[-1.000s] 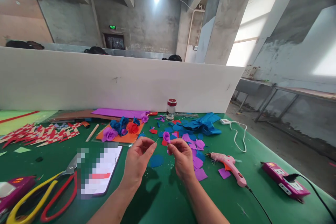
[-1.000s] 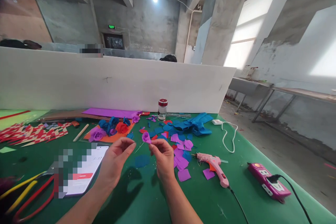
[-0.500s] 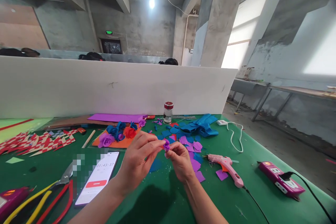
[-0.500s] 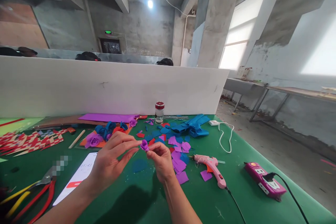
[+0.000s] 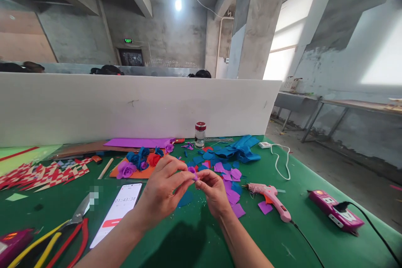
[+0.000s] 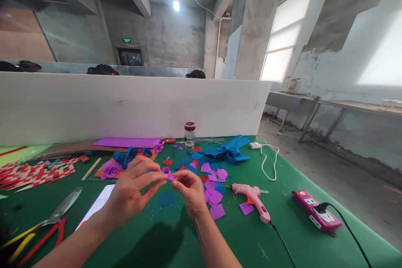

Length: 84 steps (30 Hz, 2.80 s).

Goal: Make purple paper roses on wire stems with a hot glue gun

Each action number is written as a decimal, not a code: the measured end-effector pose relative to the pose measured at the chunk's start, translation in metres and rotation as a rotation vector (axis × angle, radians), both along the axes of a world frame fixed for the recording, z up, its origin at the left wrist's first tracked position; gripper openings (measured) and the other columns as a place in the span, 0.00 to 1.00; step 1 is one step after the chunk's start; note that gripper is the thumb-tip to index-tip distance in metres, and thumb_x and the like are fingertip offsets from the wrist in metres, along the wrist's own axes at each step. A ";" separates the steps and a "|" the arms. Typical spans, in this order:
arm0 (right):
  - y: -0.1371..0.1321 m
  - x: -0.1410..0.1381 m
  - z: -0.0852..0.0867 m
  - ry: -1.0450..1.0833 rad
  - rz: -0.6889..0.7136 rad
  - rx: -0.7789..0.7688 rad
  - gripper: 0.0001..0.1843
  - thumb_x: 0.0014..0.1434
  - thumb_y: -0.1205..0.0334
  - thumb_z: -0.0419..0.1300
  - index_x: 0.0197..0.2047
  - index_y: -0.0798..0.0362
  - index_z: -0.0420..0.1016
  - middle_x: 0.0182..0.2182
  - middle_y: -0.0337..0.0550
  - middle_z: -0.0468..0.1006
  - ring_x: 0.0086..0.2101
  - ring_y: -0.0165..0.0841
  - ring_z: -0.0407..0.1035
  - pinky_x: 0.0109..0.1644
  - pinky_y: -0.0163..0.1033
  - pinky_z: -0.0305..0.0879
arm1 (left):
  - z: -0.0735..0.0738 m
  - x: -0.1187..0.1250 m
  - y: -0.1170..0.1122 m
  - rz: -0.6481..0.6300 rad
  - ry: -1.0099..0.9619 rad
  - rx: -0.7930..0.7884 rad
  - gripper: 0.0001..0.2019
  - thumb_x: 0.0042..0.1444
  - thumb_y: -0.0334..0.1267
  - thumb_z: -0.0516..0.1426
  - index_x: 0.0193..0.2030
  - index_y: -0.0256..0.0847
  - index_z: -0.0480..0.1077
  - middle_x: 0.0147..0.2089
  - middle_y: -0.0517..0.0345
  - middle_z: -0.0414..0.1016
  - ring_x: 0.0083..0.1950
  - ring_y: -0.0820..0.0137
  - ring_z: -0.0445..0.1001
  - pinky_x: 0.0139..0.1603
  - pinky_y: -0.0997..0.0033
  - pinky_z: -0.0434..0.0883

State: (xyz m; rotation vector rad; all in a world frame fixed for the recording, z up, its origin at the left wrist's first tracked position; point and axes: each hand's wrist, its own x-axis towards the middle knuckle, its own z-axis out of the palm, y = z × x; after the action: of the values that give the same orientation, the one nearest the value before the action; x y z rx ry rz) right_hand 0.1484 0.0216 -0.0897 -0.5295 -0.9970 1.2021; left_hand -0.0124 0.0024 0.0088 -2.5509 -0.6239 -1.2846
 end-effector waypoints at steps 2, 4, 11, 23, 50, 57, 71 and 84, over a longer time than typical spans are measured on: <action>0.000 0.000 0.000 -0.006 -0.008 -0.006 0.09 0.44 0.59 0.72 0.29 0.51 0.79 0.25 0.36 0.75 0.26 0.27 0.65 0.31 0.33 0.62 | -0.001 0.000 0.002 -0.008 0.014 0.025 0.08 0.55 0.26 0.59 0.39 0.42 0.74 0.37 0.56 0.72 0.41 0.67 0.67 0.44 0.64 0.68; 0.000 -0.001 0.000 0.003 -0.014 -0.012 0.10 0.43 0.59 0.73 0.28 0.52 0.79 0.24 0.36 0.75 0.25 0.27 0.65 0.31 0.33 0.62 | -0.002 -0.001 0.003 -0.025 0.014 0.043 0.09 0.55 0.24 0.59 0.39 0.42 0.74 0.37 0.56 0.72 0.41 0.67 0.67 0.44 0.64 0.68; 0.001 0.001 -0.002 0.002 -0.037 -0.027 0.10 0.43 0.59 0.73 0.28 0.51 0.78 0.22 0.36 0.75 0.25 0.28 0.65 0.31 0.34 0.63 | -0.002 -0.002 0.003 -0.019 0.028 0.060 0.08 0.56 0.27 0.59 0.40 0.43 0.73 0.37 0.56 0.74 0.41 0.67 0.68 0.45 0.63 0.68; 0.001 0.001 -0.002 0.045 -0.019 -0.028 0.10 0.41 0.60 0.74 0.27 0.51 0.79 0.24 0.36 0.77 0.26 0.28 0.66 0.33 0.34 0.63 | -0.005 -0.005 0.003 -0.004 0.075 0.142 0.11 0.55 0.26 0.59 0.44 0.42 0.72 0.37 0.56 0.76 0.40 0.67 0.70 0.45 0.63 0.68; -0.001 0.001 -0.002 0.076 0.087 -0.038 0.12 0.40 0.58 0.75 0.26 0.51 0.78 0.23 0.34 0.76 0.26 0.28 0.67 0.35 0.34 0.60 | 0.002 -0.013 0.010 0.004 0.150 0.110 0.10 0.57 0.26 0.57 0.43 0.43 0.72 0.38 0.56 0.76 0.42 0.66 0.69 0.44 0.63 0.67; -0.002 0.001 0.001 0.094 0.092 -0.053 0.13 0.38 0.57 0.75 0.26 0.50 0.77 0.22 0.34 0.75 0.25 0.28 0.66 0.33 0.34 0.61 | -0.001 -0.011 0.010 -0.024 0.129 0.070 0.09 0.56 0.25 0.57 0.41 0.41 0.72 0.38 0.55 0.76 0.42 0.66 0.68 0.45 0.63 0.67; 0.000 0.001 0.001 0.055 0.048 -0.048 0.09 0.42 0.60 0.73 0.28 0.50 0.79 0.24 0.34 0.76 0.27 0.27 0.66 0.35 0.33 0.61 | -0.006 -0.009 0.014 -0.033 0.058 -0.098 0.08 0.57 0.29 0.58 0.41 0.44 0.73 0.37 0.56 0.73 0.42 0.66 0.68 0.43 0.63 0.66; 0.001 -0.001 0.000 0.041 0.022 -0.035 0.07 0.44 0.62 0.72 0.28 0.50 0.80 0.25 0.34 0.77 0.28 0.27 0.67 0.36 0.33 0.62 | -0.007 -0.006 0.015 -0.076 0.040 -0.134 0.08 0.56 0.27 0.58 0.38 0.44 0.74 0.35 0.57 0.71 0.41 0.67 0.67 0.44 0.63 0.66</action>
State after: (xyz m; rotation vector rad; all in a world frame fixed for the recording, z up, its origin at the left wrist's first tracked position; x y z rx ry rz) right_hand 0.1472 0.0223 -0.0896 -0.5201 -0.9506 1.2470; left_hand -0.0184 0.0178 0.0014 -2.7260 -0.6305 -1.2514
